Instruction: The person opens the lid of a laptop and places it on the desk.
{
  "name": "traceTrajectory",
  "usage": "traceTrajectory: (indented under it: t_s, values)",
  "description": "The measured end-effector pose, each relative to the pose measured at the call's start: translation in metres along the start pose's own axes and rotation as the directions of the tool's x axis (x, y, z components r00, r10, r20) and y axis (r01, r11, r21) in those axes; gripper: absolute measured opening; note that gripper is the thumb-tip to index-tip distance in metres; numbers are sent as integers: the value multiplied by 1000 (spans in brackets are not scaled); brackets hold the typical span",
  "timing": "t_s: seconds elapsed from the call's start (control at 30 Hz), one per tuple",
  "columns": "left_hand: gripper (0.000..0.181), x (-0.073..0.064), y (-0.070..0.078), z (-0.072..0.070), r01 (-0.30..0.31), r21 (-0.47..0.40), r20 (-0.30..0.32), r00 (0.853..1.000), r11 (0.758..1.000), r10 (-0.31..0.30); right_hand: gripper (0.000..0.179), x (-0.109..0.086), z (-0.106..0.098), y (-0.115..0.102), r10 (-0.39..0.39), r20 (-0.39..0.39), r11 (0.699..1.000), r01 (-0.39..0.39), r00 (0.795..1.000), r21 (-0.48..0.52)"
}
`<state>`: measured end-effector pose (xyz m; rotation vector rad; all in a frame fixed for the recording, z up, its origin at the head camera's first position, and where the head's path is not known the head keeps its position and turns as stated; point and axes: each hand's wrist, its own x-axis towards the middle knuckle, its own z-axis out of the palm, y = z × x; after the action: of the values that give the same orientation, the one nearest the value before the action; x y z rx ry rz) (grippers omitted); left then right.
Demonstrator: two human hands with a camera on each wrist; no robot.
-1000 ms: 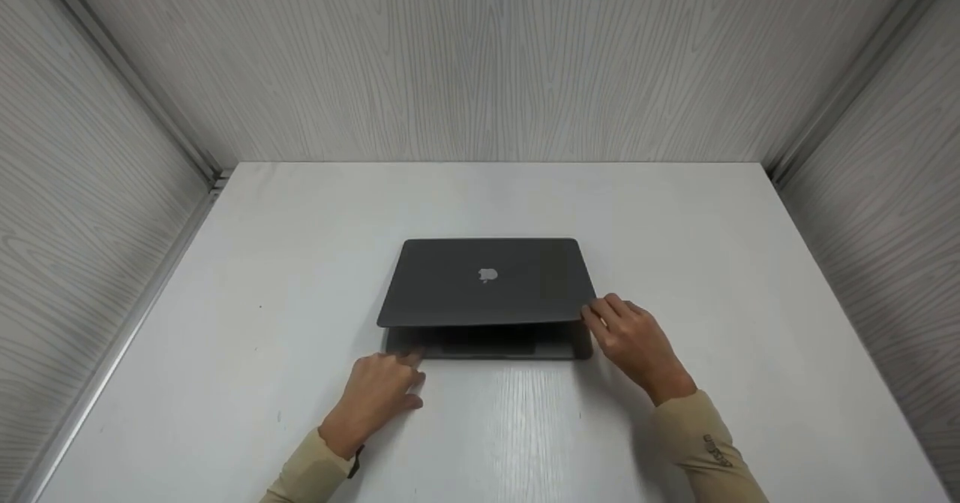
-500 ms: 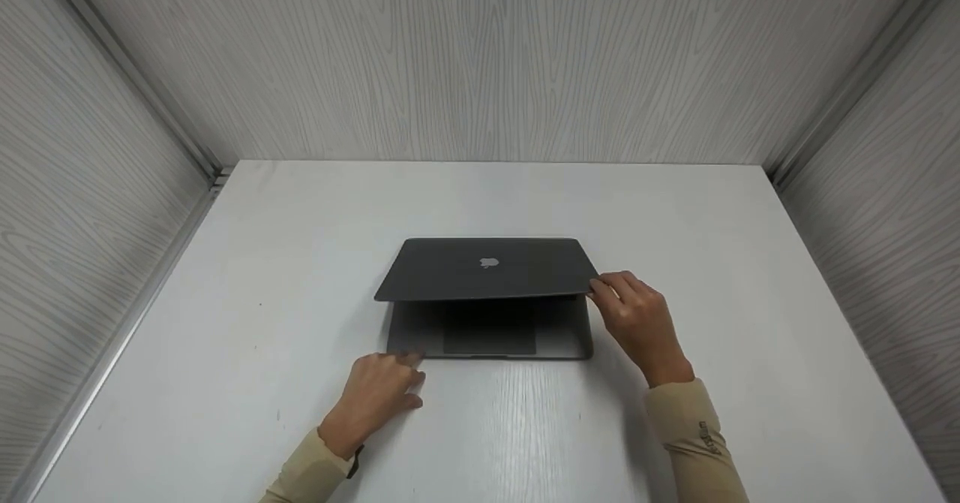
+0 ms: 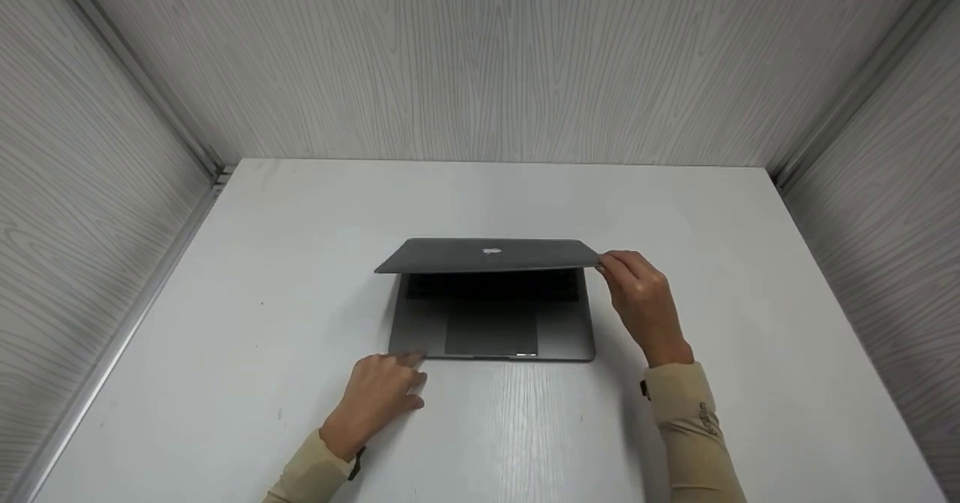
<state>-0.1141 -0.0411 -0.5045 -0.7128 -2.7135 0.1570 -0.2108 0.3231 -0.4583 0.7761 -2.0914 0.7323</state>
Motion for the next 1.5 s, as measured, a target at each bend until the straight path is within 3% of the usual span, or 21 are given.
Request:
traceTrajectory:
  t_s: [0.23,0.57,0.97,1.17,1.5]
  values:
    - [31,0,1,-1,5,-12,-5,1000,1000,-5,16,12,4,3,75,-38,997,-75,996,-4]
    - [29,-1,4,-4,7,-18,38,999,1000,-6,16,28,10,10,133,-95,991,-133,987,9]
    - [25,-1,3,-7,8,-37,96,995,999,-5,16,42,11,16,118,-54,993,-118,991,4]
    - [25,0,3,-6,13,-32,86,996,999,-10,11,50,15,22,175,-95,984,-173,980,29]
    - [24,0,2,-5,19,-20,94,995,1000,-17,9,63,17,29,255,-67,967,-253,965,26]
